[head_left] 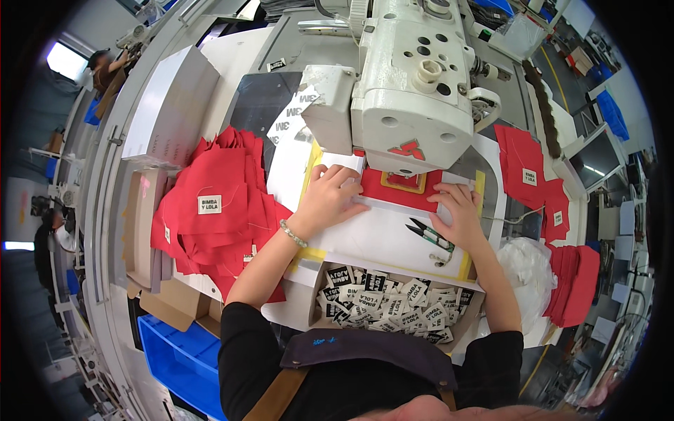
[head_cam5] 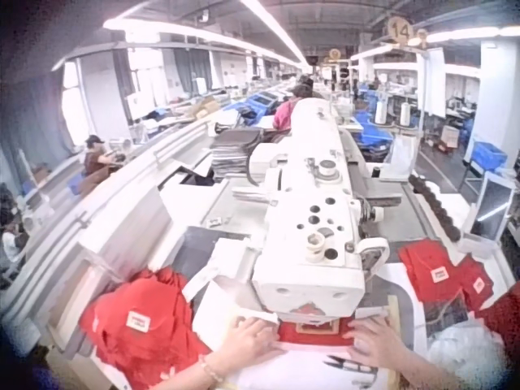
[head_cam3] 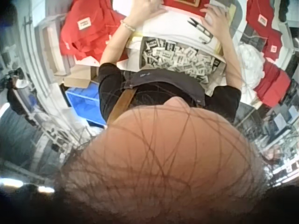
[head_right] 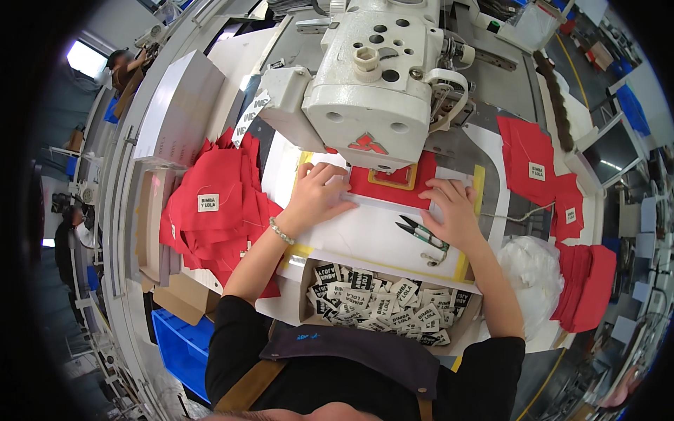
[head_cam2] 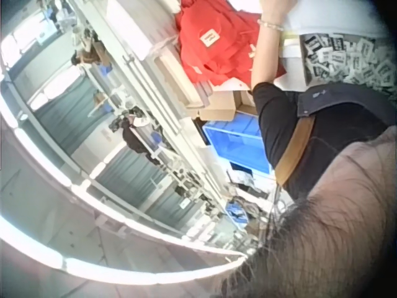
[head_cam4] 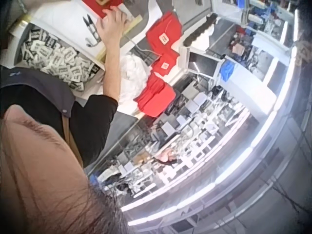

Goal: The person sews white rectangular labels onto red fabric pieces using an industrial sewing machine. They pick up a label, place it on a red fabric piece, and guide the fabric under the needle to stitch the label in place. After sewing, they cut the thread and move the finished piece to a stack on the right.

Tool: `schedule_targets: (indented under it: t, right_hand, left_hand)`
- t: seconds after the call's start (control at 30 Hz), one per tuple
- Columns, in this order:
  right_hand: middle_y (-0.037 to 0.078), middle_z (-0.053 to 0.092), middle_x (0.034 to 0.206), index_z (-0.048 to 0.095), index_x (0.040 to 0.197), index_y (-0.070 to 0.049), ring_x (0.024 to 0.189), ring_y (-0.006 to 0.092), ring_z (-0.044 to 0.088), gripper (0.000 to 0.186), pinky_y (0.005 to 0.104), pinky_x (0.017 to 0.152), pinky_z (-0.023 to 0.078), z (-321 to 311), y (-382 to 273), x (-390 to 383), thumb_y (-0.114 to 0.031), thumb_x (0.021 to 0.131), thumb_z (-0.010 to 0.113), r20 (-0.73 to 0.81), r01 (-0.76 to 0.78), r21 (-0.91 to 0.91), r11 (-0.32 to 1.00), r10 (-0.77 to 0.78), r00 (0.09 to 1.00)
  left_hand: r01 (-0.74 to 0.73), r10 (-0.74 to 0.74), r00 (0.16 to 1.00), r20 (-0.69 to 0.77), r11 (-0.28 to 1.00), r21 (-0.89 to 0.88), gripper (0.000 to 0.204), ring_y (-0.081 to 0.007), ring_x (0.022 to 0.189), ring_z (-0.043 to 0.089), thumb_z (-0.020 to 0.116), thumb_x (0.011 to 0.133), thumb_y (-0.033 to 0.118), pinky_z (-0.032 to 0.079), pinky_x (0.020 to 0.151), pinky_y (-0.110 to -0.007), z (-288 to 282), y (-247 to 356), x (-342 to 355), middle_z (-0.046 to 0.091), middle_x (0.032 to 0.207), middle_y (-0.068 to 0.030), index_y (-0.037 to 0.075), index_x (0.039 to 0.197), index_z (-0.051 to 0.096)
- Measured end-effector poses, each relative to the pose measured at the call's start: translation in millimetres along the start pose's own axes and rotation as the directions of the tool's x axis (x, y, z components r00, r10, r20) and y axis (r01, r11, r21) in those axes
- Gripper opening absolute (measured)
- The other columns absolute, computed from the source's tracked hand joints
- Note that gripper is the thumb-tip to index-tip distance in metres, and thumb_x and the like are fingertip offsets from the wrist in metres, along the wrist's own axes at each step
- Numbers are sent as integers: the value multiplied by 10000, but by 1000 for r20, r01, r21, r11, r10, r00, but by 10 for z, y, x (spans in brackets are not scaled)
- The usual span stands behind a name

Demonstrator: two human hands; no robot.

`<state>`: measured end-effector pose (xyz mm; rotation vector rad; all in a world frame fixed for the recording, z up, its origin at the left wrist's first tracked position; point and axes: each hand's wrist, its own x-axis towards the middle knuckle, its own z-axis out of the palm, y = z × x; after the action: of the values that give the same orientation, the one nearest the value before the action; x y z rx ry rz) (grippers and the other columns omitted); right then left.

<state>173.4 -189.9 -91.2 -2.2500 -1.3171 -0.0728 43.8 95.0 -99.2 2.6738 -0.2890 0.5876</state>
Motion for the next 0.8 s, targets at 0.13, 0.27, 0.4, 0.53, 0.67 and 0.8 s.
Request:
schedule_targets:
  t: [0.13, 0.27, 0.4, 0.53, 0.67, 0.8]
  right_hand:
    - [-10, 616, 1078, 653, 956, -157, 998, 180, 553, 265, 378, 830, 288, 58, -8, -12, -146, 699, 717, -103, 18, -49, 999, -23, 994]
    - [-32, 633, 1026, 669, 922, -155, 963, 175, 565, 233, 374, 815, 286, 80, 10, -21, -114, 694, 699, -93, 49, -84, 995, -57, 994]
    - [-47, 643, 1011, 680, 896, -157, 941, 172, 570, 229, 374, 803, 287, 79, 3, -18, -86, 678, 688, -99, 64, -92, 994, -73, 992]
    - [-52, 650, 1014, 684, 885, -163, 929, 173, 576, 239, 374, 799, 290, 95, 28, -29, -73, 663, 683, -113, 75, -108, 991, -87, 990]
    - [-53, 663, 1028, 688, 873, -167, 923, 174, 580, 240, 370, 797, 291, 104, 34, -42, -67, 655, 681, -125, 83, -107, 991, -97, 987]
    - [-55, 679, 1025, 691, 852, -168, 915, 173, 584, 239, 362, 795, 290, 105, 37, -50, -57, 641, 671, -127, 95, -106, 990, -108, 986]
  left_hand:
    - [9, -10, 1000, -22, 1000, -26, 243, -185, 991, 550, 796, 698, 288, 365, 826, -377, 20, -1, -14, 616, 1026, -6, 125, 845, 690]
    - [3, -3, 1000, -17, 1000, -27, 230, -180, 988, 557, 801, 695, 281, 353, 819, -384, 49, -18, -34, 613, 1026, 8, 143, 842, 690]
    - [-18, 18, 1000, -24, 1000, 2, 209, -175, 976, 542, 787, 705, 270, 352, 823, -374, 38, -6, -38, 607, 987, 5, 123, 803, 675]
    - [-32, 32, 999, -26, 999, 12, 203, -170, 957, 549, 792, 706, 265, 349, 810, -374, 60, -17, -69, 604, 980, 17, 136, 807, 672]
    - [-44, 46, 998, -35, 998, 32, 201, -166, 966, 539, 779, 721, 264, 356, 818, -375, 30, 17, -52, 598, 960, 11, 120, 772, 649]
    - [-63, 65, 997, -37, 996, 61, 195, -166, 964, 541, 771, 733, 264, 358, 821, -377, 26, 12, -56, 595, 955, 11, 120, 765, 643]
